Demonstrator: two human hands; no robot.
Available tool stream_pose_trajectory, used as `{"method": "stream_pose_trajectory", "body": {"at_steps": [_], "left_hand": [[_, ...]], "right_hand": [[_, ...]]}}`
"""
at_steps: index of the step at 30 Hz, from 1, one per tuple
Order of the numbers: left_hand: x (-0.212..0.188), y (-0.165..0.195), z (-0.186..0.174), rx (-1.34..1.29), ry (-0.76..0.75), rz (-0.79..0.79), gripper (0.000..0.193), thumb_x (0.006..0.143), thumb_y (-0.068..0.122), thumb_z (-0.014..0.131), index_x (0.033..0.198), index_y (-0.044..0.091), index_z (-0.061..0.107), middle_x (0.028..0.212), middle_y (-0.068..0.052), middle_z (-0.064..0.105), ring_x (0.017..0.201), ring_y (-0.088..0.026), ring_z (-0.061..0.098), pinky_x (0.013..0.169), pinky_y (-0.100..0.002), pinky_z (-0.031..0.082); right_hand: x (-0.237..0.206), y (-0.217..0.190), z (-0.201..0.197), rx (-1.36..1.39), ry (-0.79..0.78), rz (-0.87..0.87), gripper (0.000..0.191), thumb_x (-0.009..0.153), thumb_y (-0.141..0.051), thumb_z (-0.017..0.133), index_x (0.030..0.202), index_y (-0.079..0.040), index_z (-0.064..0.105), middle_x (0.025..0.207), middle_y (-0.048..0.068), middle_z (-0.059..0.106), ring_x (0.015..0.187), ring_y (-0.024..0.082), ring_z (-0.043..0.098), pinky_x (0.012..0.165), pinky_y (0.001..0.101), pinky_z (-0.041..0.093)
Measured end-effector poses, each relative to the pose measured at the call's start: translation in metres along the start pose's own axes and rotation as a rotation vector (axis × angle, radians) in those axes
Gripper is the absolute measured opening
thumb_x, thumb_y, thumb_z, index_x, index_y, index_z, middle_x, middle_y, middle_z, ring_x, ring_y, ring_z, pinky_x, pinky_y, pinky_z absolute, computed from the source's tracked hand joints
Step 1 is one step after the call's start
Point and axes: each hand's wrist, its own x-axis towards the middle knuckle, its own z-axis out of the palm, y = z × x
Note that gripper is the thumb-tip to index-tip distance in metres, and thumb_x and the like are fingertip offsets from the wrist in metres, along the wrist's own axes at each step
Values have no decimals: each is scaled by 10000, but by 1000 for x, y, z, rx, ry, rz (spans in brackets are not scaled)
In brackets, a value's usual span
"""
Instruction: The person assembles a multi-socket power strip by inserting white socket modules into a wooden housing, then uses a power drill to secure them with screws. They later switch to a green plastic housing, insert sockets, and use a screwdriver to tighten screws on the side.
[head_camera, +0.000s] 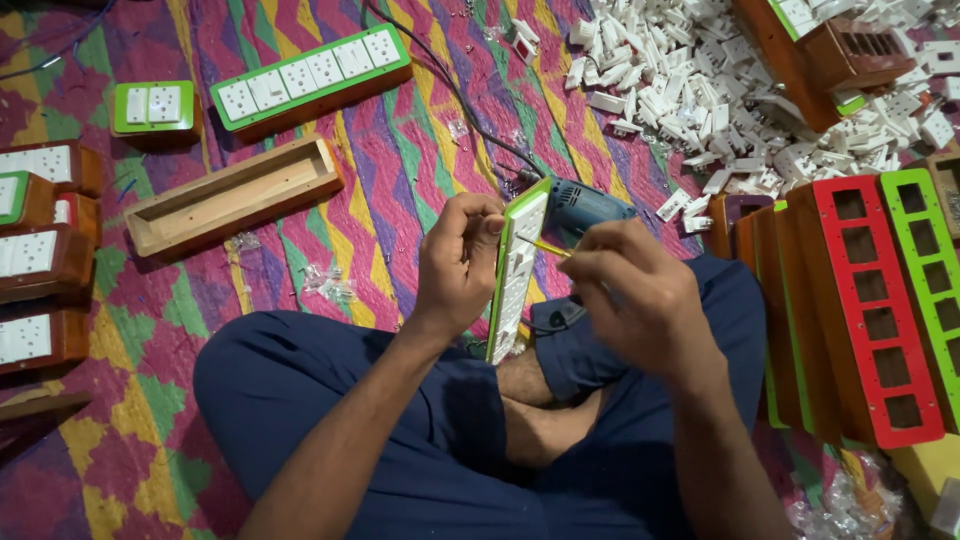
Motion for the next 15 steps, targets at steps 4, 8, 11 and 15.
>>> {"method": "stream_pose_trajectory", "body": {"at_steps": [4,8,11,15], "left_hand": [[0,-1,0,-37,-17,-14,173,1128,214,550,1136,42,563,909,-12,634,752,-59,584,657,-246,488],[0,-2,0,-65,-31,-40,198,1130,235,532,1140,40,559,900,-6,632,751,-50,591,652,-239,493],[0,-3,1,-97,-18,-53,201,1137,235,522,1143,37,563,924,-10,627,771,-52,575,663,-241,489],[-1,-3,1,-166,3,-110,194,1131,230,517,1133,39,552,920,-4,640,759,-38,581,643,-225,480]], "right_hand": [[1,4,3,67,0,137,249,885,-36,754,1090,64,654,944,130,695,823,211,737,673,318,607],[-3,7,4,-31,-32,170,135,927,9,753,1054,29,711,891,106,718,744,176,743,624,313,589],[-5,4,4,-54,33,24,150,905,24,774,1037,8,705,970,123,712,853,218,736,719,334,602],[-2,-1,4,-20,54,-58,172,897,51,762,1038,-37,715,1046,98,731,948,222,749,804,325,612]]}}
